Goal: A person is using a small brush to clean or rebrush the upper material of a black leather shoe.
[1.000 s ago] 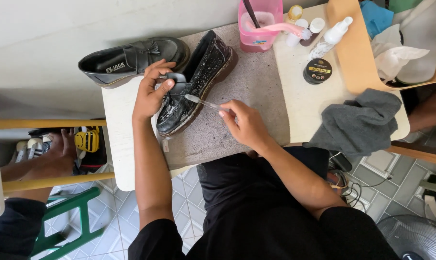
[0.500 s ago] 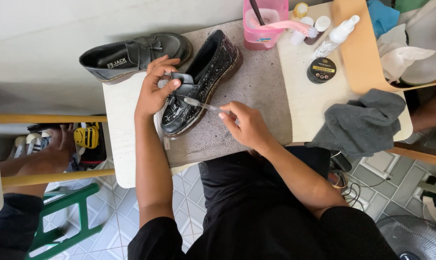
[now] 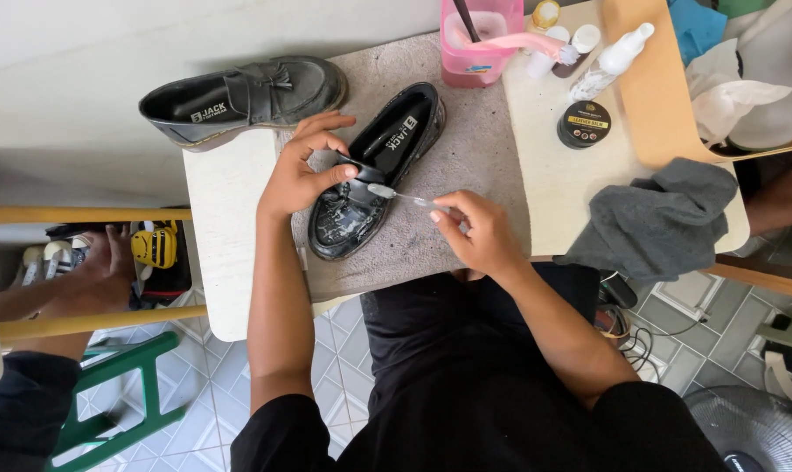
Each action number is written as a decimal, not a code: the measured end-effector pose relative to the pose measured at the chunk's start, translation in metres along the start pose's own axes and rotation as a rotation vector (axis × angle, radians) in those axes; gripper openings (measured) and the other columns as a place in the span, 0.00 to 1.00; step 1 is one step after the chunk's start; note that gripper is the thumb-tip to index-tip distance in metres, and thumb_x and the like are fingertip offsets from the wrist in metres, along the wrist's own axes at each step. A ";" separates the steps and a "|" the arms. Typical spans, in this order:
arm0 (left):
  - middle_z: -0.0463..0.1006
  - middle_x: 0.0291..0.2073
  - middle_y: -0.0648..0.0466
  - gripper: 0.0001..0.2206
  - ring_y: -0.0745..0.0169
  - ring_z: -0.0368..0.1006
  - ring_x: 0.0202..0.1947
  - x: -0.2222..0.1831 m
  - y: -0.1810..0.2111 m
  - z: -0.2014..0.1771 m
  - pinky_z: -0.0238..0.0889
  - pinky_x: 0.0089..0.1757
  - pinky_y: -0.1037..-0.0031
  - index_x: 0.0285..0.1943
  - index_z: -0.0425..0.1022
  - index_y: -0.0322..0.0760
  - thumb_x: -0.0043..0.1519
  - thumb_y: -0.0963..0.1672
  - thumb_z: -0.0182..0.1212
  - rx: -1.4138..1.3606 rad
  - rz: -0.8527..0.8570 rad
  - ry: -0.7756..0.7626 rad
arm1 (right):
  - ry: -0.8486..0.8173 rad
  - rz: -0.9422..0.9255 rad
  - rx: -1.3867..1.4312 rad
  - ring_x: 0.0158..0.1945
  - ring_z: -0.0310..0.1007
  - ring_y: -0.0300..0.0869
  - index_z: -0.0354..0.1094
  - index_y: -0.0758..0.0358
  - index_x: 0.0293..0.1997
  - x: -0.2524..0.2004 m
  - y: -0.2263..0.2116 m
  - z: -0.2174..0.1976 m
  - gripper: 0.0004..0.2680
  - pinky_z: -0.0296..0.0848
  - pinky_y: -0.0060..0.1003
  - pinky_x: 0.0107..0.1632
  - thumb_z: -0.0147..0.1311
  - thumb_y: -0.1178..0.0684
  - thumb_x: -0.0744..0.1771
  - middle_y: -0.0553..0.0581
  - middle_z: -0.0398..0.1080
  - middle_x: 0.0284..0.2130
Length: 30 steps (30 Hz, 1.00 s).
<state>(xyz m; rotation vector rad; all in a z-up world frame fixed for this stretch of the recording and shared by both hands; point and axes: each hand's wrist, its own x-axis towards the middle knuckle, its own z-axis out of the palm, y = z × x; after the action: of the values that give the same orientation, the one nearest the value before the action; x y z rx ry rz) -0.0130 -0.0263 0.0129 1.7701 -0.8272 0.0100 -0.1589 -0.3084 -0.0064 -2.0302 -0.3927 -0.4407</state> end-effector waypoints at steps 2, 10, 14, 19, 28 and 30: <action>0.76 0.59 0.42 0.12 0.31 0.63 0.66 0.001 0.000 0.000 0.51 0.63 0.46 0.39 0.79 0.38 0.57 0.47 0.77 -0.003 0.009 -0.016 | 0.057 0.046 0.023 0.23 0.68 0.37 0.76 0.60 0.48 -0.002 -0.001 -0.011 0.06 0.68 0.29 0.27 0.60 0.57 0.67 0.49 0.67 0.17; 0.79 0.49 0.49 0.06 0.44 0.67 0.53 0.004 0.016 0.004 0.54 0.58 0.57 0.36 0.82 0.42 0.61 0.45 0.73 0.029 0.081 -0.028 | 0.158 0.190 0.123 0.21 0.56 0.35 0.68 0.69 0.54 -0.030 0.022 -0.043 0.09 0.60 0.30 0.27 0.54 0.58 0.70 0.54 0.61 0.21; 0.76 0.34 0.56 0.06 0.57 0.64 0.41 0.005 0.024 0.010 0.54 0.52 0.67 0.34 0.83 0.44 0.61 0.45 0.75 0.069 0.122 0.008 | 0.172 0.231 0.127 0.22 0.56 0.33 0.66 0.70 0.56 -0.047 0.037 -0.055 0.10 0.57 0.28 0.29 0.55 0.60 0.69 0.53 0.60 0.22; 0.74 0.28 0.55 0.05 0.55 0.66 0.35 0.021 0.046 0.023 0.57 0.46 0.68 0.34 0.83 0.42 0.59 0.43 0.76 0.000 0.181 0.038 | 0.254 0.266 0.232 0.24 0.56 0.32 0.67 0.69 0.55 -0.055 0.051 -0.061 0.09 0.58 0.27 0.30 0.53 0.59 0.70 0.54 0.63 0.25; 0.74 0.28 0.48 0.05 0.48 0.68 0.30 0.046 0.076 0.056 0.64 0.39 0.64 0.38 0.84 0.31 0.60 0.40 0.76 0.155 0.373 0.202 | 0.298 0.217 0.315 0.25 0.59 0.32 0.66 0.70 0.55 -0.057 0.062 -0.063 0.09 0.58 0.26 0.31 0.54 0.59 0.70 0.54 0.63 0.25; 0.76 0.29 0.49 0.05 0.49 0.70 0.31 0.046 0.063 0.066 0.65 0.39 0.64 0.38 0.85 0.33 0.60 0.41 0.76 0.164 0.390 0.265 | 0.306 0.221 0.332 0.25 0.61 0.33 0.65 0.70 0.55 -0.059 0.063 -0.063 0.09 0.59 0.26 0.31 0.54 0.58 0.70 0.54 0.62 0.25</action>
<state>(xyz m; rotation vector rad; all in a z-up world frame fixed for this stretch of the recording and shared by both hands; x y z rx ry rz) -0.0371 -0.1144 0.0589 1.6851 -0.9834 0.5714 -0.1915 -0.3987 -0.0536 -1.6302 -0.0470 -0.5031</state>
